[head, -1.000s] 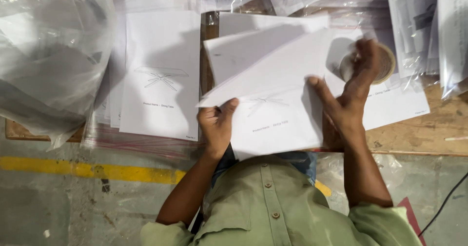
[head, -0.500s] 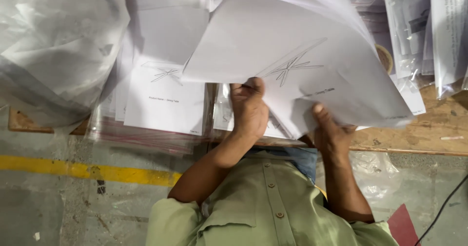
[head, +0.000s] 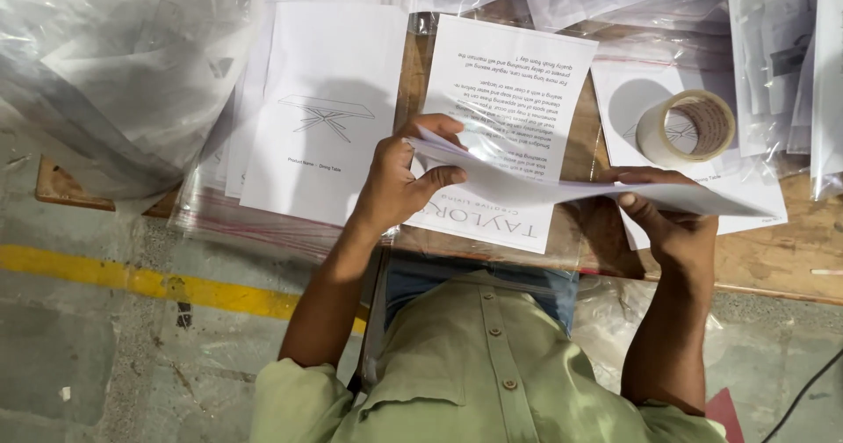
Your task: The person places printed instruction sheets into clear plastic poly bags on a wooden workbench. They handle the sheets and bags by hand, aligning the paper before inserting it into each bag. The person repeats this process for multiple sheets, stacking the filled bags on the table.
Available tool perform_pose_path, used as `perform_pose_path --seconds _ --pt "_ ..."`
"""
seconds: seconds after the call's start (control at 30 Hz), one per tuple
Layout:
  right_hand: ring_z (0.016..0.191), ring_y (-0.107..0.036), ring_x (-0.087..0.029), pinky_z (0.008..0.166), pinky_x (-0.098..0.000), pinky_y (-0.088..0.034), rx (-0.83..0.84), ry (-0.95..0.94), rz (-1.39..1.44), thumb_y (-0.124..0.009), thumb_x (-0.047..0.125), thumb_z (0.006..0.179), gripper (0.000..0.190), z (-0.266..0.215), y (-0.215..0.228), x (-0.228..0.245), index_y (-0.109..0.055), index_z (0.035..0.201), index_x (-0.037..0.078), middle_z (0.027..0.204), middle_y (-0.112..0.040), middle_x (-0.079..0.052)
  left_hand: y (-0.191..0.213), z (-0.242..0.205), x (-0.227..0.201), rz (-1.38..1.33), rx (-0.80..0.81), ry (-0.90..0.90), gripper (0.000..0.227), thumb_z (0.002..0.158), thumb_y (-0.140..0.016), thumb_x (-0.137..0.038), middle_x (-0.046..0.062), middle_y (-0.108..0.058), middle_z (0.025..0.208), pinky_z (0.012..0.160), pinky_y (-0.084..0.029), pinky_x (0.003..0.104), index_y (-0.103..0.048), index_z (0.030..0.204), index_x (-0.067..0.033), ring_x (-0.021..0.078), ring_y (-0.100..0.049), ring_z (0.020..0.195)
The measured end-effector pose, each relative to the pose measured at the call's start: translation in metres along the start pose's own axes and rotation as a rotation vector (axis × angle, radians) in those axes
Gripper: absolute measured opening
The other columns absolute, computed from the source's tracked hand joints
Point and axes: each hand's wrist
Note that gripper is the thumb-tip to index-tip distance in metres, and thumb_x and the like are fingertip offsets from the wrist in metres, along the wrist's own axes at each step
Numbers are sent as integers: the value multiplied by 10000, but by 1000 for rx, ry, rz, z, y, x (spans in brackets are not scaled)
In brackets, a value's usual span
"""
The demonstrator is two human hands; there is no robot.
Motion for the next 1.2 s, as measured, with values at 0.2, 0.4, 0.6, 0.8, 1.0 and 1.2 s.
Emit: perform_pose_path --seconds 0.2,0.4,0.6,0.8,1.0,1.2 --pt "1095 -719 -234 1050 -355 -574 -7 49 -84 -789 -2 930 268 -10 21 -21 -702 1179 -52 1151 -730 -208 -23 0 27 -255 -176 -167 488 915 -788 -227 65 -667 1102 949 -638 344 -493 1266 -59 173 -681 1083" --pt "996 -729 -193 922 -308 -601 -53 50 -146 -783 7 995 204 -11 34 -36 -723 1183 -42 1086 -737 -200 -37 0 35 -65 -314 -192 354 1017 -758 -151 76 -575 1163 853 -632 307 -488 1238 -89 142 -659 997" --pt "974 -731 -175 893 -275 -604 -190 279 -192 -741 257 1039 316 4 20 -17 -700 1133 -41 1071 -732 -137 -9 5 15 287 -509 -114 681 917 -798 -322 146 -521 1326 995 -620 365 -427 1425 -61 216 -611 1195" --pt "940 -704 -165 855 -269 -574 -365 341 -30 -735 175 1048 226 3 28 -34 -693 1094 -42 1035 -726 -100 19 6 19 1086 -405 366 1004 691 -904 -498 256 -475 1315 909 -480 510 -417 1394 28 376 -485 1185" --pt "876 -668 -174 765 -264 -539 -335 250 253 -671 -247 1042 216 -2 40 -79 -730 1053 -40 986 -705 -126 27 -8 43 981 -521 164 572 879 -767 -136 126 -653 1234 832 -590 336 -555 1393 0 272 -634 1099" --pt "883 -705 -177 783 -255 -581 -346 223 295 -601 -270 982 291 0 29 -62 -745 1065 -32 1009 -742 -144 67 -17 25 517 -749 263 209 983 -713 -182 -3 -706 763 489 -451 250 -733 1141 -47 96 -582 567"
Point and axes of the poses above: each hand's wrist, its own z-axis towards the middle knuckle, its own y-axis out of the back of the hand, x = y × z
